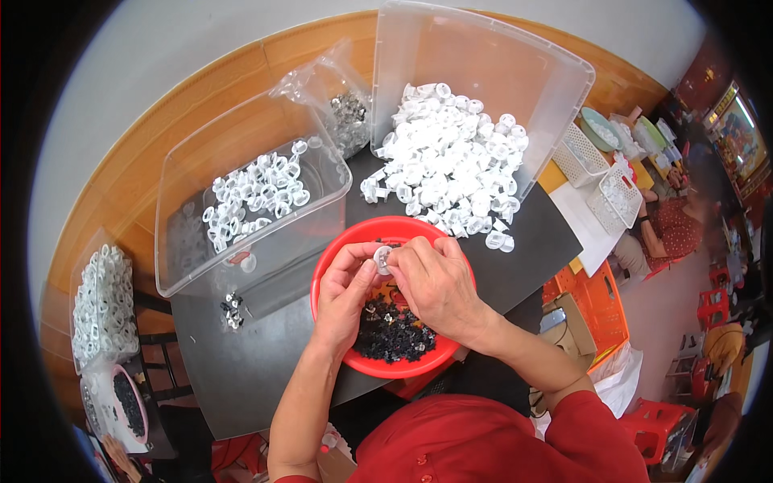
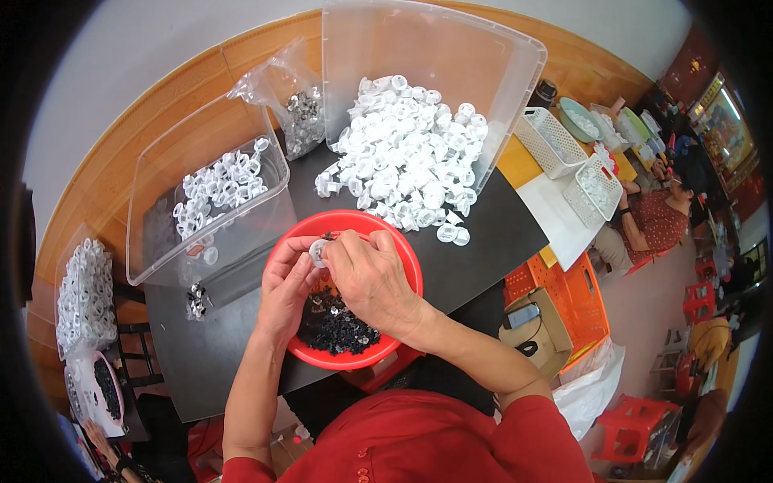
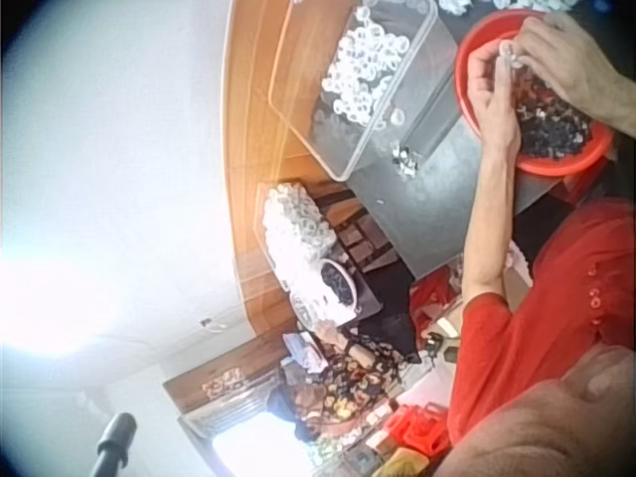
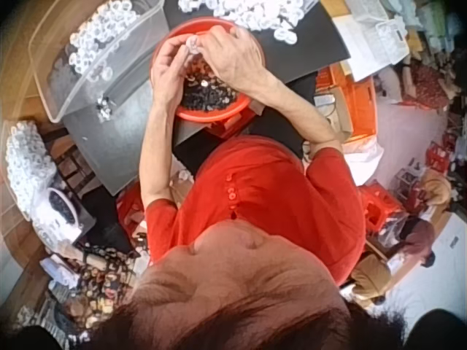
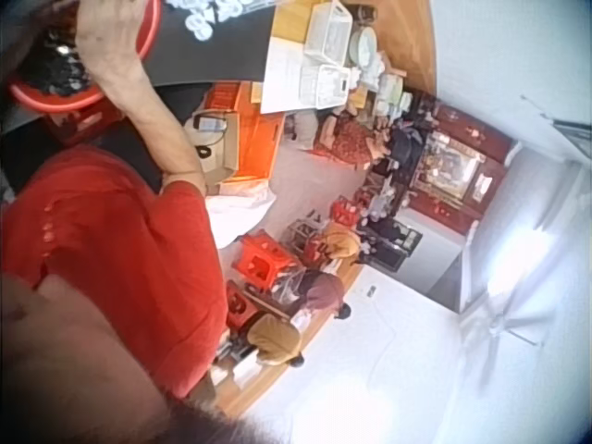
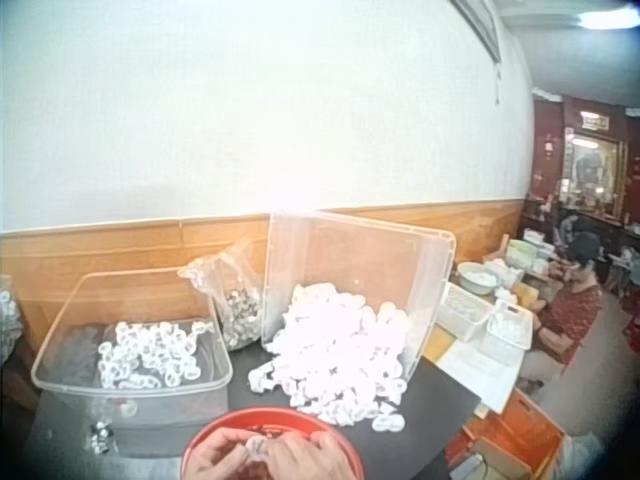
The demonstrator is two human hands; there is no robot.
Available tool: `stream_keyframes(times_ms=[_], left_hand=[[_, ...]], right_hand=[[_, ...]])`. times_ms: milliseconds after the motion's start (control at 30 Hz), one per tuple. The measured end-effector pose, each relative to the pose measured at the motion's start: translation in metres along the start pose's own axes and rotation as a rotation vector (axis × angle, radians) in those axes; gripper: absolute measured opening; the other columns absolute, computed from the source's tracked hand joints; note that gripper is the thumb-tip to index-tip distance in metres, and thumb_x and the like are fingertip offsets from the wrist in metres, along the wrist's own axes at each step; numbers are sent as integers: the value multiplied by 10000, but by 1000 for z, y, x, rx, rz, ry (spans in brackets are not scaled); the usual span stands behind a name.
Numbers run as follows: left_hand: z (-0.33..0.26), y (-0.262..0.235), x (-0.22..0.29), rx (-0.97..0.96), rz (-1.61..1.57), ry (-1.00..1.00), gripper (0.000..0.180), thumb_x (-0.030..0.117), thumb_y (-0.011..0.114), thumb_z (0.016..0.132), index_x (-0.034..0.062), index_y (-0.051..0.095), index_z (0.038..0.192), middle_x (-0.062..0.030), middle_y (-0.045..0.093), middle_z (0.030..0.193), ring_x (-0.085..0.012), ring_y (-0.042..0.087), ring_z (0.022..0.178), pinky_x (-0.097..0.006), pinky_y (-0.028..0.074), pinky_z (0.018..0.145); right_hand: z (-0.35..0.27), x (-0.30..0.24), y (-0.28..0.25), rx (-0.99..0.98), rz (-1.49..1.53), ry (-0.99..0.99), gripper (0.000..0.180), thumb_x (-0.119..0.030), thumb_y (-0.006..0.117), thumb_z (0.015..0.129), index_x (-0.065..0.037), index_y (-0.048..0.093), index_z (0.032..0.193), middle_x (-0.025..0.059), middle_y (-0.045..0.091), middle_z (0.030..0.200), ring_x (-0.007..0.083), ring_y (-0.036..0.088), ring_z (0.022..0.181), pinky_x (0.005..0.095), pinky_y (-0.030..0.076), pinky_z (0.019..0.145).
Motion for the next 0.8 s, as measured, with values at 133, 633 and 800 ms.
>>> stream_keyframes(times_ms=[133, 633, 800], left_hand=[[0, -4, -2, 32, 33, -9, 218, 176, 532, 961, 42, 549, 1131, -39, 599, 1113, -117, 568, 1025, -288, 455, 907], [0, 5, 3, 9, -134, -18, 254, 151, 543, 953, 41, 545, 1181, -63, 591, 1159, -134, 578, 1040, -299, 471, 913], [-2, 4, 7, 44, 2, 55, 254, 105, 568, 927, 36, 557, 1172, -65, 612, 1117, -125, 587, 1005, -276, 478, 877]], right_hand=[[-1, -2, 6, -30, -28, -23, 140, -30, 615, 815, -22, 572, 948, 54, 556, 842, 208, 541, 725, 336, 382, 664], [-23, 40, 40, 70, 1154, 765, 170, -125, 611, 913, 0, 593, 1028, 31, 649, 805, 18, 575, 581, 182, 429, 423], [-20, 32, 40, 179, 1128, 738, 121, -96, 609, 909, 3, 615, 977, 22, 653, 790, 31, 603, 635, 183, 460, 499]])
Point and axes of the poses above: each hand's wrist, its own z-axis towards the middle knuckle, its own y-axis out of the palm, x = y × z, the point moved 7 cm from there along z, towards the middle knuckle
